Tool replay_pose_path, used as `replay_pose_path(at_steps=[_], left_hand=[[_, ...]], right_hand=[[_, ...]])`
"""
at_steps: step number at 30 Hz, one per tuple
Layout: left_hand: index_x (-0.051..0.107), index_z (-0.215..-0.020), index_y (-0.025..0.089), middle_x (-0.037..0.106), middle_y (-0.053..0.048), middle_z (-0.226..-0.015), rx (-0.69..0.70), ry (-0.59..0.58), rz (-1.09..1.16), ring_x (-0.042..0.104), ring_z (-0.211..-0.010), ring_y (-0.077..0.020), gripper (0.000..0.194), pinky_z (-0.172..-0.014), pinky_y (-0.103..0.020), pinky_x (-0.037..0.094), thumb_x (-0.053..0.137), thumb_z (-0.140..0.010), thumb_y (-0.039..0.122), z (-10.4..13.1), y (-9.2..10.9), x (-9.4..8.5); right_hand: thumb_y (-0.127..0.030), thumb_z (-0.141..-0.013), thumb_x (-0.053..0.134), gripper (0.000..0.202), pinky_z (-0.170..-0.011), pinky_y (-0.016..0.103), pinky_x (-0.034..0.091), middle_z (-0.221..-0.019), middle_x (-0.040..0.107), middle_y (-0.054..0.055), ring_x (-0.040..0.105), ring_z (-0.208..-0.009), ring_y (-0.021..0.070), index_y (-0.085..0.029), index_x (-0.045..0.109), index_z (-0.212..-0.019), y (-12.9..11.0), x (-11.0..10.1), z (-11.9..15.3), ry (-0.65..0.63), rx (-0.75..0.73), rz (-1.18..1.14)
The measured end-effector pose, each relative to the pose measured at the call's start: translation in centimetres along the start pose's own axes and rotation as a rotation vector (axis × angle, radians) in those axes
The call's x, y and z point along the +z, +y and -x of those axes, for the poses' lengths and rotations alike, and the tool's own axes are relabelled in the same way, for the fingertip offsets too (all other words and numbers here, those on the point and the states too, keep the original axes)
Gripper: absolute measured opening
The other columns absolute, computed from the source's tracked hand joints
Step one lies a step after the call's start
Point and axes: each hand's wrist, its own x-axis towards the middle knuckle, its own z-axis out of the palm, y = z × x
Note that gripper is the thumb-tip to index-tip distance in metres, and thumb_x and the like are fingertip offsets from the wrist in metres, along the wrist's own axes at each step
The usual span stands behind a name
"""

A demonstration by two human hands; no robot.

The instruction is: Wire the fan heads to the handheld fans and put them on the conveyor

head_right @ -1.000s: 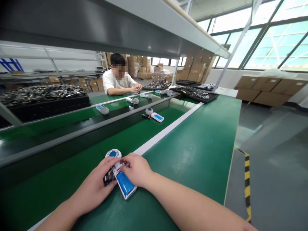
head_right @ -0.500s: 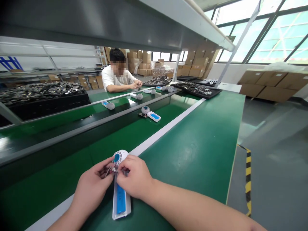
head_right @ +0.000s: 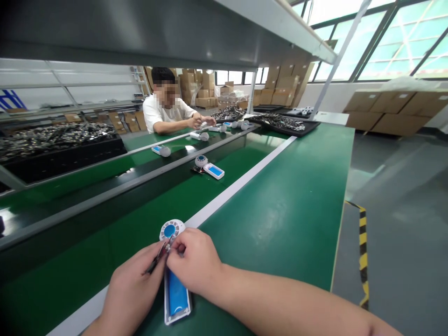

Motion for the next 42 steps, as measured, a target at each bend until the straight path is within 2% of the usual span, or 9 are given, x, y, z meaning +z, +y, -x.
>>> replay_pose_path(at_steps=[3, 10, 17, 24, 28, 32, 35, 39, 42], left_hand=[[0.074, -0.109, 0.022, 0.076, -0.003, -0.108, 0.077, 0.023, -0.033, 0.072, -0.096, -0.0206, 0.03, -0.089, -0.032, 0.059, 0.049, -0.093, 0.026, 0.1, -0.1, 0.0], [0.073, -0.108, 0.019, 0.076, -0.006, -0.107, 0.149, 0.068, -0.031, 0.072, -0.095, -0.0202, 0.028, -0.087, -0.03, 0.059, 0.05, -0.093, 0.022, -0.1, 0.0, -0.1], [0.073, -0.106, 0.018, 0.076, -0.006, -0.102, 0.134, 0.034, -0.015, 0.072, -0.089, -0.0191, 0.026, -0.082, -0.028, 0.059, 0.051, -0.092, 0.021, -0.3, 0.3, -0.7], [0.073, -0.108, 0.021, 0.075, -0.004, -0.101, 0.172, 0.008, 0.125, 0.072, -0.086, -0.017, 0.026, -0.077, -0.025, 0.059, 0.053, -0.091, 0.021, -0.7, 0.0, -1.1], [0.075, -0.104, 0.026, 0.075, -0.002, -0.096, 0.038, -0.071, 0.241, 0.072, -0.081, -0.0147, 0.024, -0.071, -0.02, 0.058, 0.055, -0.09, 0.025, -1.1, -0.3, -1.4], [0.077, -0.1, 0.028, 0.076, -0.002, -0.095, -0.064, -0.137, 0.322, 0.072, -0.08, -0.0169, 0.024, -0.07, -0.021, 0.058, 0.057, -0.087, 0.031, -1.5, -0.7, -1.8], [0.079, -0.095, 0.026, 0.077, -0.003, -0.096, -0.246, -0.223, 0.389, 0.072, -0.081, -0.0209, 0.023, -0.072, -0.025, 0.058, 0.062, -0.082, 0.033, -2.1, -0.6, -2.2], [0.078, -0.098, 0.021, 0.077, -0.006, -0.097, -0.514, -0.213, 0.484, 0.072, -0.089, -0.0273, 0.031, -0.081, -0.033, 0.058, 0.069, -0.072, 0.035, -2.6, 0.2, -2.4], [0.077, -0.102, 0.019, 0.077, -0.007, -0.101, -0.551, -0.212, 0.533, 0.071, -0.093, -0.0281, 0.035, -0.083, -0.034, 0.056, 0.069, -0.072, 0.035, -2.4, 0.7, -2.2]], right_hand=[[-0.01, -0.071, 0.058, 0.014, -0.06, 0.024, 0.04, -0.068, 0.06, -0.003, 0.054, -0.063, 0.0122, -0.02, 0.054, -0.062, 0.0, -0.1, 0.0, 0.007, -0.011, -0.027], [-0.009, -0.072, 0.057, 0.015, -0.06, 0.024, 0.04, -0.068, 0.059, -0.002, 0.054, -0.063, 0.0123, -0.02, 0.055, -0.061, -0.1, -0.4, -0.1, -0.004, -0.049, -0.032], [-0.011, -0.079, 0.058, 0.015, -0.07, 0.027, 0.045, -0.073, 0.064, 0.0, 0.059, -0.073, 0.0153, -0.02, 0.063, -0.069, 0.0, -0.8, -0.1, 0.008, -0.215, -0.009], [-0.012, -0.081, 0.058, 0.015, -0.07, 0.027, 0.046, -0.072, 0.064, 0.001, 0.06, -0.072, 0.0152, -0.02, 0.067, -0.072, 0.7, -0.7, -0.3, 0.004, -0.297, 0.007], [-0.012, -0.08, 0.059, 0.014, -0.071, 0.025, 0.046, -0.075, 0.066, 0.001, 0.061, -0.074, 0.0148, -0.02, 0.068, -0.074, 0.9, 0.0, -0.4, 0.004, -0.266, -0.018], [-0.012, -0.078, 0.061, 0.012, -0.07, 0.025, 0.046, -0.074, 0.067, 0.001, 0.062, -0.074, 0.0152, -0.02, 0.068, -0.072, 1.2, 0.6, -0.7, 0.031, -0.268, -0.029], [-0.011, -0.074, 0.062, 0.011, -0.071, 0.024, 0.046, -0.076, 0.069, 0.001, 0.063, -0.076, 0.0153, -0.019, 0.067, -0.07, 1.2, 0.7, -0.9, 0.021, -0.249, -0.08], [-0.01, -0.071, 0.063, 0.016, -0.072, 0.024, 0.047, -0.083, 0.069, 0.001, 0.063, -0.077, 0.0151, -0.019, 0.071, -0.081, 1.0, 0.2, -0.8, 0.01, -0.203, -0.147], [-0.009, -0.071, 0.063, 0.015, -0.07, 0.024, 0.046, -0.081, 0.067, 0.001, 0.062, -0.076, 0.0149, -0.019, 0.071, -0.079, 1.0, -0.1, -0.6, -0.003, -0.181, -0.164]])
